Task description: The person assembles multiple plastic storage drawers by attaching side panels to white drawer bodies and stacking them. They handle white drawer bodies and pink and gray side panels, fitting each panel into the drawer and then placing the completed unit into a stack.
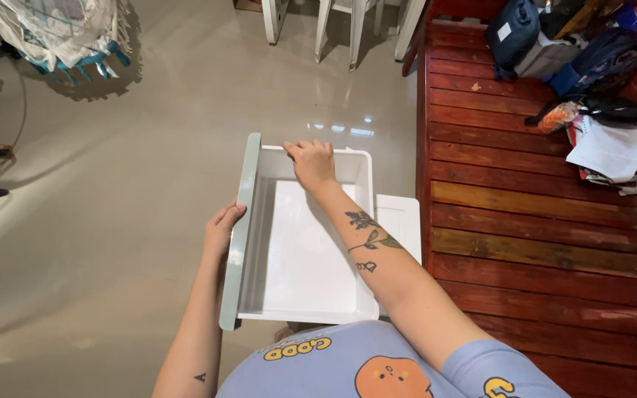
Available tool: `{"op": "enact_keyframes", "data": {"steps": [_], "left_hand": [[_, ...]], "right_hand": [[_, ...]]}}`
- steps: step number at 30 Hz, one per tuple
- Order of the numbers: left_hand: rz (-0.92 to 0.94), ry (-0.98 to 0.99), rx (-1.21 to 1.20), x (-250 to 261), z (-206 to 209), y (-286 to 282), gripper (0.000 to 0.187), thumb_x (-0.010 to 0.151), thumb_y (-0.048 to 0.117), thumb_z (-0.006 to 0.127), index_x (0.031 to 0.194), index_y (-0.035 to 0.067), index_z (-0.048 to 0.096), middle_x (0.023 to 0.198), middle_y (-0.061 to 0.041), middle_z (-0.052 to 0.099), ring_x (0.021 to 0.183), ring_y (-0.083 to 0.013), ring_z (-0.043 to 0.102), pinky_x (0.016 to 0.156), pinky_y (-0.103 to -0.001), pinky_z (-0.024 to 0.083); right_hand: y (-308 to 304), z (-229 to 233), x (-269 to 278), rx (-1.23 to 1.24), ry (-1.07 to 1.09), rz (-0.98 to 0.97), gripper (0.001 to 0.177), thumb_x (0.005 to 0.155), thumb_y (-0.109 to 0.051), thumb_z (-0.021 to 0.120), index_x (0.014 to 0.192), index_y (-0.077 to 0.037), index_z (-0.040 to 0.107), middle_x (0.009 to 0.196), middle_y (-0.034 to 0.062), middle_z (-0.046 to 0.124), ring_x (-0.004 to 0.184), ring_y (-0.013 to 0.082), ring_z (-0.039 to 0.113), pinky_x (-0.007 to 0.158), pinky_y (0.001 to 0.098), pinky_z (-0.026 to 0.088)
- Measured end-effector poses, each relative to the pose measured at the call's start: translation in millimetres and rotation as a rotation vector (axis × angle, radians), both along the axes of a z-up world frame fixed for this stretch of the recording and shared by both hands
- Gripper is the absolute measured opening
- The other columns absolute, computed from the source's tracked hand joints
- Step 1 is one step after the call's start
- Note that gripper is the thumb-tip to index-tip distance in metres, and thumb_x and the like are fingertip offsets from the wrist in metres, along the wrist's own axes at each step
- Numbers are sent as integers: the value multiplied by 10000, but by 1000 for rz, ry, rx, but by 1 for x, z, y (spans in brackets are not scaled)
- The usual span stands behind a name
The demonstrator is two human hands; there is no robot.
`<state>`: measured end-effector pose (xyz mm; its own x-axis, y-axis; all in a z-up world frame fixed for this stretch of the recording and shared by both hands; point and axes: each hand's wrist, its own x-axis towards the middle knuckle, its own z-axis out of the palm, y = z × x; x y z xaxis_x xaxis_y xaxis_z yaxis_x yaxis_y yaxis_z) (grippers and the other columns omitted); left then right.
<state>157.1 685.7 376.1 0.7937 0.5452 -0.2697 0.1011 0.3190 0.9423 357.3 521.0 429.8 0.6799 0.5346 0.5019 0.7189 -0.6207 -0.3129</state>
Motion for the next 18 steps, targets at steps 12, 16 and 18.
{"op": "enact_keyframes", "data": {"steps": [12, 16, 18], "left_hand": [[-42, 89, -34, -10, 13, -2, 514, 886, 264, 730, 1313, -17, 676, 1287, -135, 710, 1205, -205, 651, 1020, -309, 483], [-49, 126, -95, -11, 16, -1, 525, 886, 284, 722, 1320, -9, 671, 1244, -128, 715, 1124, -213, 668, 939, -350, 526], [-76, 132, -166, -13, 17, 0, 526, 881, 284, 719, 1326, 8, 667, 1211, -135, 711, 1052, -236, 667, 875, -387, 541]], "right_hand": [[-2, 0, -2, 25, -7, -13, 225, 912, -138, 610, 1039, -261, 750, 867, -14, 709, 854, 267, 632, 824, 458, 431], [1, 3, -3, 50, -52, -28, 235, 908, -126, 606, 1031, -263, 752, 850, -15, 702, 839, 269, 625, 811, 463, 428], [2, 4, -4, 43, -32, -35, 226, 908, -125, 607, 1008, -267, 753, 830, -20, 698, 836, 264, 624, 810, 462, 426]]}}
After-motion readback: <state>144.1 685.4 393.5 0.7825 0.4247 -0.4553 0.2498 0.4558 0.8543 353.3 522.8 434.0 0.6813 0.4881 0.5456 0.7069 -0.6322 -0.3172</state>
